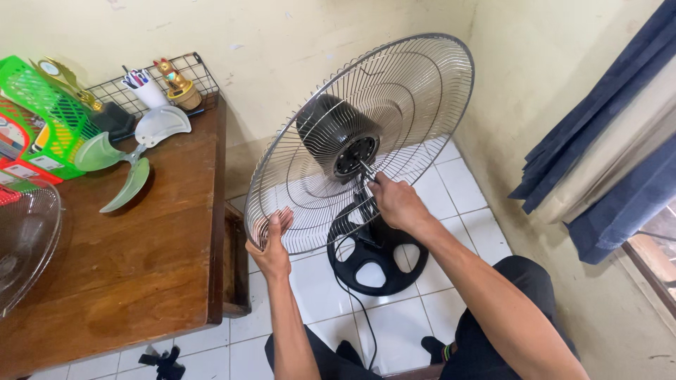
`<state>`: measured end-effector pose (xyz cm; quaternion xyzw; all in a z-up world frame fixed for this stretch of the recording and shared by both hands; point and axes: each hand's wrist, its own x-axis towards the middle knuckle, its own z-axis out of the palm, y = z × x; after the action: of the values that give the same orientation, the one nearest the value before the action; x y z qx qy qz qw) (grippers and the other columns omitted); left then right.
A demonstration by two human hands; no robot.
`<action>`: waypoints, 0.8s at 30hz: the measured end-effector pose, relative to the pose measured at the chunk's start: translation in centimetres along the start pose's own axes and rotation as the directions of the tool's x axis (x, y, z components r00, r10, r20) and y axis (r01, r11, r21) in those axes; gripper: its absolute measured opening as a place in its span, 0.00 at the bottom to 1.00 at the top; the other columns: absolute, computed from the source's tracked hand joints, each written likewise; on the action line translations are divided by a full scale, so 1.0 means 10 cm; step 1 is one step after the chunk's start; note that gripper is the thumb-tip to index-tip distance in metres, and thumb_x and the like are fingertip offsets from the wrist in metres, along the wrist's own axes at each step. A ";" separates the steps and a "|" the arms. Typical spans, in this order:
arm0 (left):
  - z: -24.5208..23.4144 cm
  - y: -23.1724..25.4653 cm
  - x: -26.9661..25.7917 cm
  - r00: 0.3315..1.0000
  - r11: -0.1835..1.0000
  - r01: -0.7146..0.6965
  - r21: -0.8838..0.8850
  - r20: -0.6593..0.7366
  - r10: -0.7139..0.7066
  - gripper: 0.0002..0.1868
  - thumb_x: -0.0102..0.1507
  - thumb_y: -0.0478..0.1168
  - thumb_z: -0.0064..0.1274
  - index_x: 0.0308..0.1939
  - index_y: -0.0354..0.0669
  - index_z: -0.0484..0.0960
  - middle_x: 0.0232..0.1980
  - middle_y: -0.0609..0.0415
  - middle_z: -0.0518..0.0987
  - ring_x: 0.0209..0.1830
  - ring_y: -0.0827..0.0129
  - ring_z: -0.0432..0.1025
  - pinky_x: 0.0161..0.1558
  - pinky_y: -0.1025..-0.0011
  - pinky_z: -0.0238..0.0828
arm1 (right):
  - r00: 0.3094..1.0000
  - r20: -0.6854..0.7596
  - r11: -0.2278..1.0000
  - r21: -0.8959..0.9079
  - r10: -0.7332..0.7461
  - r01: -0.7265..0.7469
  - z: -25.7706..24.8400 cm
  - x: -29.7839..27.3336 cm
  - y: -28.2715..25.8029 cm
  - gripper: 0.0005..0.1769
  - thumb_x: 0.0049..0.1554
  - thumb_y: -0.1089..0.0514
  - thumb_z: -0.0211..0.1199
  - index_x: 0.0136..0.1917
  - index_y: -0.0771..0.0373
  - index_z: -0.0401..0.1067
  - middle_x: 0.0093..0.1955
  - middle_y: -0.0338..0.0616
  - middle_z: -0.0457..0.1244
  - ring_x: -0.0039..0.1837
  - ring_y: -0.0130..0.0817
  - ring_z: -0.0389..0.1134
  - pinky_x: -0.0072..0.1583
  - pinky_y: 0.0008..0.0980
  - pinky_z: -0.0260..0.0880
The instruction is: The person reassembles an electric fan by first tightening the rear cage with a screwdriver, then attaching the fan blades to the motor hub, and finally placing the front cage over the blades.
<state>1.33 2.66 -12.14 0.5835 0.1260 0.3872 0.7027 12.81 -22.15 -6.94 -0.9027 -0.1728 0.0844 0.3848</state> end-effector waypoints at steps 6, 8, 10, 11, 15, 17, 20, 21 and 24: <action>0.01 -0.03 0.01 1.000 1.000 0.004 0.013 0.007 -0.004 0.20 0.67 0.40 0.57 0.53 0.21 0.77 0.45 0.34 0.83 0.42 0.53 0.83 0.48 0.58 0.85 | 0.963 0.183 0.926 0.287 0.197 -0.244 0.01 0.13 0.22 0.22 0.65 0.43 0.54 0.55 0.65 0.73 0.40 0.66 0.66 0.46 0.62 0.68 0.48 0.57 0.68; 0.01 -0.02 0.04 1.000 1.000 0.005 0.014 0.011 -0.006 0.20 0.67 0.39 0.56 0.53 0.21 0.77 0.44 0.34 0.83 0.42 0.54 0.83 0.48 0.58 0.85 | 0.973 0.151 0.911 0.349 0.177 -0.220 -0.02 0.15 0.28 0.21 0.63 0.46 0.59 0.52 0.69 0.76 0.40 0.64 0.66 0.46 0.65 0.68 0.48 0.56 0.67; -0.01 -0.01 0.05 1.000 1.000 0.008 0.008 0.016 -0.008 0.19 0.67 0.39 0.56 0.53 0.21 0.78 0.45 0.34 0.84 0.43 0.54 0.83 0.49 0.58 0.85 | 0.997 -0.007 0.969 0.235 0.078 -0.075 -0.02 0.11 0.29 0.19 0.61 0.49 0.61 0.49 0.69 0.77 0.40 0.62 0.67 0.46 0.63 0.69 0.48 0.54 0.68; -0.01 -0.01 0.05 1.000 1.000 0.010 -0.004 0.016 -0.009 0.19 0.67 0.39 0.56 0.52 0.21 0.78 0.45 0.34 0.84 0.42 0.54 0.83 0.49 0.58 0.85 | 0.991 -0.131 0.997 0.068 -0.034 0.043 0.01 0.05 0.28 0.17 0.59 0.50 0.61 0.49 0.67 0.76 0.40 0.60 0.68 0.45 0.59 0.70 0.47 0.52 0.69; 0.01 -0.02 0.02 1.000 1.000 0.000 -0.015 0.019 0.000 0.18 0.67 0.38 0.57 0.51 0.21 0.78 0.44 0.35 0.83 0.42 0.54 0.83 0.48 0.59 0.85 | 0.975 -0.187 0.922 -0.385 -0.117 0.037 0.13 -0.12 0.12 0.18 0.64 0.49 0.54 0.52 0.68 0.69 0.40 0.58 0.69 0.41 0.59 0.72 0.43 0.53 0.72; 0.01 -0.03 0.01 1.000 1.000 -0.003 -0.012 0.025 0.004 0.18 0.67 0.38 0.57 0.51 0.21 0.78 0.44 0.35 0.83 0.42 0.54 0.83 0.48 0.59 0.85 | 0.989 -0.129 0.942 -0.334 -0.066 0.019 0.15 -0.17 0.05 0.21 0.67 0.48 0.51 0.52 0.70 0.67 0.37 0.61 0.69 0.41 0.61 0.72 0.44 0.54 0.72; 0.01 -0.04 0.03 1.000 1.000 0.000 -0.026 0.024 0.000 0.19 0.67 0.38 0.58 0.52 0.21 0.78 0.44 0.35 0.83 0.42 0.54 0.82 0.48 0.58 0.85 | 0.993 -0.112 0.980 -0.201 -0.023 0.000 0.13 -0.11 0.02 0.23 0.67 0.46 0.50 0.50 0.72 0.67 0.36 0.65 0.68 0.43 0.65 0.71 0.47 0.57 0.71; 0.00 -0.05 0.05 1.000 0.999 0.003 -0.038 0.014 -0.002 0.19 0.66 0.38 0.58 0.52 0.22 0.77 0.44 0.35 0.83 0.41 0.54 0.82 0.47 0.58 0.85 | 0.993 -0.116 0.989 -0.146 -0.012 -0.005 0.13 -0.09 0.04 0.23 0.67 0.46 0.50 0.49 0.72 0.68 0.36 0.67 0.68 0.44 0.67 0.71 0.49 0.58 0.70; -0.02 -0.08 0.06 1.000 0.999 -0.005 -0.052 0.007 0.006 0.20 0.66 0.39 0.58 0.52 0.21 0.77 0.44 0.35 0.83 0.41 0.54 0.82 0.47 0.58 0.85 | 0.994 -0.104 0.998 -0.052 0.040 -0.046 0.21 -0.03 0.11 0.25 0.66 0.45 0.51 0.46 0.71 0.70 0.37 0.70 0.67 0.46 0.68 0.70 0.51 0.58 0.68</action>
<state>1.90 3.18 -12.72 0.5666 0.1116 0.3902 0.7171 12.24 -21.56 -9.21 -0.9196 -0.1355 0.0414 0.3665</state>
